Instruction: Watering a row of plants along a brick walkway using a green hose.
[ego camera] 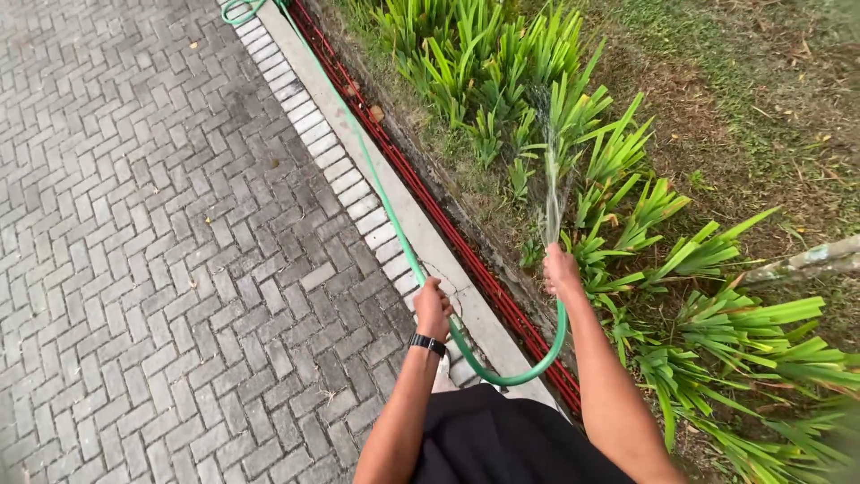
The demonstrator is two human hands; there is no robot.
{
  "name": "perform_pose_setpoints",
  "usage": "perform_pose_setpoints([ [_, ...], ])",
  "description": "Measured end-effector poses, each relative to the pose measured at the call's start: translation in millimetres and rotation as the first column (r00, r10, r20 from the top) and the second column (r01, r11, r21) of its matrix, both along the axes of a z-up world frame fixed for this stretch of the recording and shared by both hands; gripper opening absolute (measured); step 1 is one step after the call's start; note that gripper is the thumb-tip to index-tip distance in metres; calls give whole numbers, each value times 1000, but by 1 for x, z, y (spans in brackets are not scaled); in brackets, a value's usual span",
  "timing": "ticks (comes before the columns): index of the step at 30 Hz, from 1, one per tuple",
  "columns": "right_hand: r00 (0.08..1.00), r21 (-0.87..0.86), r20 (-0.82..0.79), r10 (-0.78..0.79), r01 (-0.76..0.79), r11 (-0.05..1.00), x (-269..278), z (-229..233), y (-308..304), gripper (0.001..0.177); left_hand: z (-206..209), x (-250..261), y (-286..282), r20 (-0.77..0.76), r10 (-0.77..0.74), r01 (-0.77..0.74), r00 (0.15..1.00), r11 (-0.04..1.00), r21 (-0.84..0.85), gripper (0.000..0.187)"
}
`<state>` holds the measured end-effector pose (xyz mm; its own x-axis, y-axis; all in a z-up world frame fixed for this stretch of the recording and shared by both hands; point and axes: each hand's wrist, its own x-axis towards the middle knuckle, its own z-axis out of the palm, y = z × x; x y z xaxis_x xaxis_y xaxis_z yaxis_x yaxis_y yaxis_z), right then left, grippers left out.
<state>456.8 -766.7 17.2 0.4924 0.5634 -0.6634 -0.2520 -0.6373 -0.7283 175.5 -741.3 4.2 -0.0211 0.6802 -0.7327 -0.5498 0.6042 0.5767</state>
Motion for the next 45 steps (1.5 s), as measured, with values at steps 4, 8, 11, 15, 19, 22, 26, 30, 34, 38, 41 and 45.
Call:
perform_pose_setpoints([
  [4, 999, 32, -46, 19, -18, 999, -2, 2, 6, 38, 4, -9, 4, 45, -2, -2, 999, 996, 93, 25],
  [8, 998, -7, 13, 68, -68, 998, -18, 7, 2, 36, -3, -29, 6, 41, 53, -55, 998, 998, 25, 23],
  [11, 994, 20, 58, 92, -93, 995, -25, 13, 2, 35, -10, -48, 19, 32, 71, -72, 997, 997, 35, 25],
  [15, 997, 88, 55, 52, -57, 995, -27, 15, 4, 37, -9, -78, 35, 116, 146, -153, 983, 986, 60, 24],
  [19, 998, 167, 41, -48, 40, 985, -15, 9, -3, 38, -14, -97, 40, 73, 156, -160, 985, 986, 52, 15],
  [22, 994, 207, 58, -94, 80, 975, -24, 2, -3, 33, -19, -97, 43, 86, 159, -164, 984, 984, 66, 14],
  [26, 935, 142, 336, 117, -173, 975, -39, -25, -7, 42, -32, -84, 43, 92, 119, -124, 989, 991, 43, 23],
  [30, 918, 174, 387, 87, -166, 971, -26, -10, 0, 44, -28, -83, 47, 86, 110, -111, 990, 994, 12, 18],
  [34, 946, 171, 322, -36, -21, 985, -26, -12, 14, 41, -40, -90, 56, 136, 78, -82, 988, 996, 24, 21],
  [38, 862, 95, 470, 189, -263, 960, -38, -31, 29, 45, -31, -88, 67, 127, 66, -72, 990, 997, 43, 21],
  [41, 870, 154, 465, 164, -262, 953, -38, -22, 42, 47, -24, -87, 77, 129, 64, -69, 990, 997, 31, 21],
  [45, 917, 171, 395, 56, -134, 976, -42, -10, 57, 46, -24, -88, 96, 153, 58, -58, 987, 998, -6, 21],
])
